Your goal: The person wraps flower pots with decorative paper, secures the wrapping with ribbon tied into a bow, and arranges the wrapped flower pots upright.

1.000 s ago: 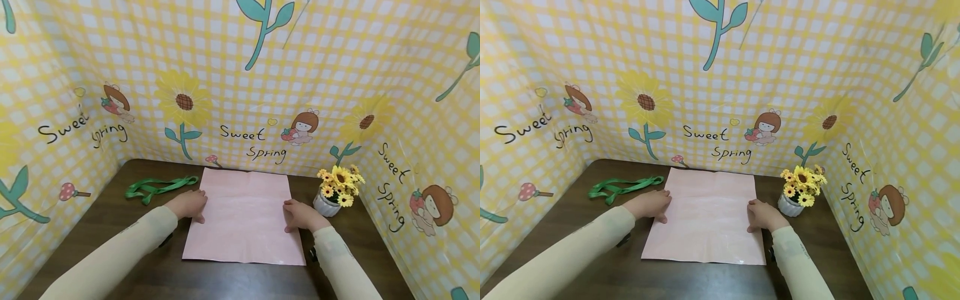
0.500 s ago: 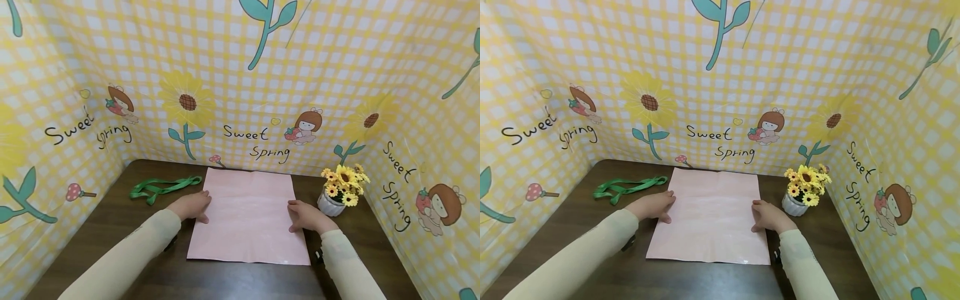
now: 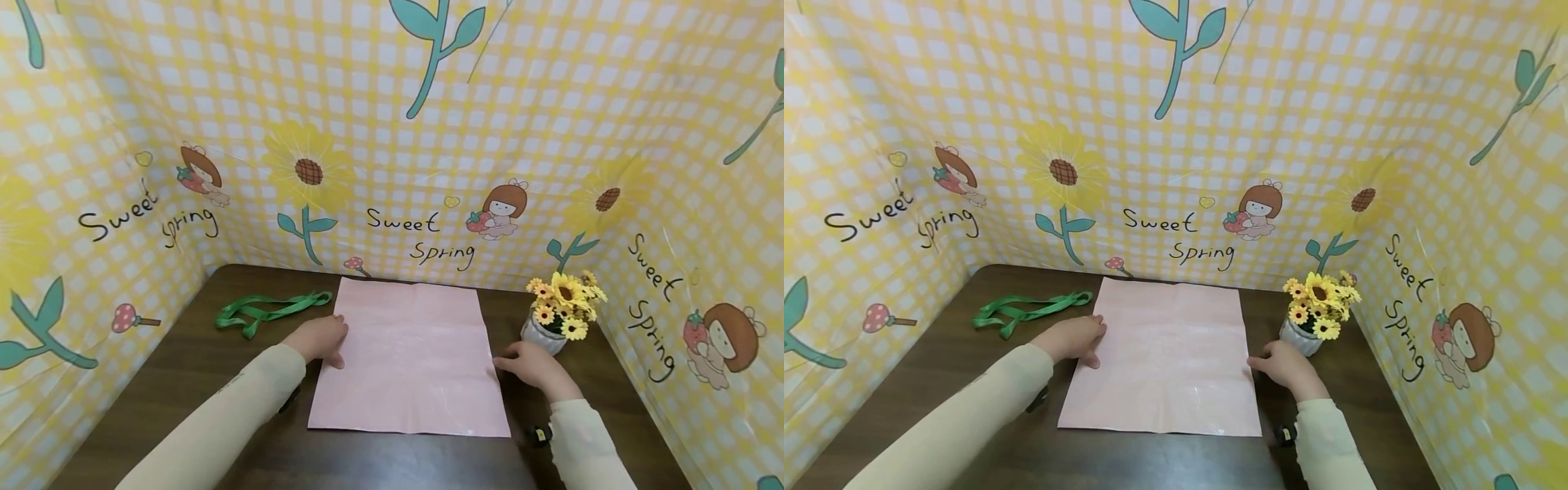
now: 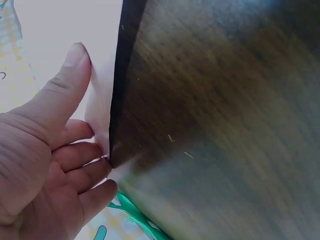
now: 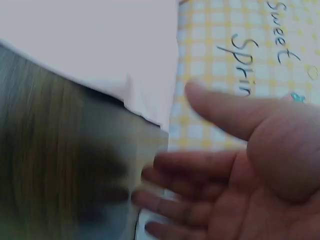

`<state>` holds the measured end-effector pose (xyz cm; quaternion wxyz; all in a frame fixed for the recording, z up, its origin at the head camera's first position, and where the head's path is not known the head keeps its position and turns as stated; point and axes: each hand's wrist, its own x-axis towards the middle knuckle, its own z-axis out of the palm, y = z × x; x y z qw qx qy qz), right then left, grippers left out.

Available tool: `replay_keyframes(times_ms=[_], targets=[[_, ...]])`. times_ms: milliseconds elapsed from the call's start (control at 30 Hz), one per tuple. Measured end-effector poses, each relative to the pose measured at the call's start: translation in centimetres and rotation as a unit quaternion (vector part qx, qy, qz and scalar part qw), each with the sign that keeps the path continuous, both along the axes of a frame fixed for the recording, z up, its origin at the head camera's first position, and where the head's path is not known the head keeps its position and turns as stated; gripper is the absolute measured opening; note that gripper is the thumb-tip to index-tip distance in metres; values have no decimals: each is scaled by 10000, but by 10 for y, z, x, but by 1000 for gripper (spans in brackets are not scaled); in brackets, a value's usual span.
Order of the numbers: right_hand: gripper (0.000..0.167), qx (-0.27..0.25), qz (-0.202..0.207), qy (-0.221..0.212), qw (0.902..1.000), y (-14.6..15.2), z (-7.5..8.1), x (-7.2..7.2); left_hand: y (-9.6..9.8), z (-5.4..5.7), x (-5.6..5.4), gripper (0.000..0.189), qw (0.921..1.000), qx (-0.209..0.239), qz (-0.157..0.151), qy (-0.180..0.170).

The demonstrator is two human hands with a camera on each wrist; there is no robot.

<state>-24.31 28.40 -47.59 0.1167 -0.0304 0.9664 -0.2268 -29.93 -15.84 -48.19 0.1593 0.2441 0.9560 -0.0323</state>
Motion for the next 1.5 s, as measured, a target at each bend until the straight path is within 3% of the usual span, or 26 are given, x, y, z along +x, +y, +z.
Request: replay_keyframes(times_ms=[133,200,333,400,500,633,767,833,1167,1500], targets=[[81,401,-711,-333,9961,21,9,10,-1,0,2,66,10000,21,19,-31],[92,367,-906,-342,9946,32,9,12,-1,0,3,65,10000,33,15,-37],[114,-51,-1264,-97,9919,49,4,8,-1,1,5,62,9999,55,98,-87],[117,-467,-1482,83,9878,55,-1,5,-1,1,5,62,9999,52,120,-109],[115,-1318,-1758,364,9749,60,-9,0,-1,-1,4,63,9998,33,118,-129],[107,-2488,-1872,865,9463,60,-18,-6,-1,-6,1,66,9999,-18,83,-106],[106,-3072,-2094,1345,9185,58,-21,-11,-1,-7,0,66,10000,-52,41,-40],[105,-3147,-2193,1477,9116,57,-21,-14,0,-7,-1,66,10000,-54,29,-13],[107,-2663,-2369,1530,9217,59,-15,-20,2,3,-2,66,9999,15,129,-39],[110,-1961,-2599,1297,9366,57,-8,-25,1,3,-3,75,9997,-60,164,-192]])
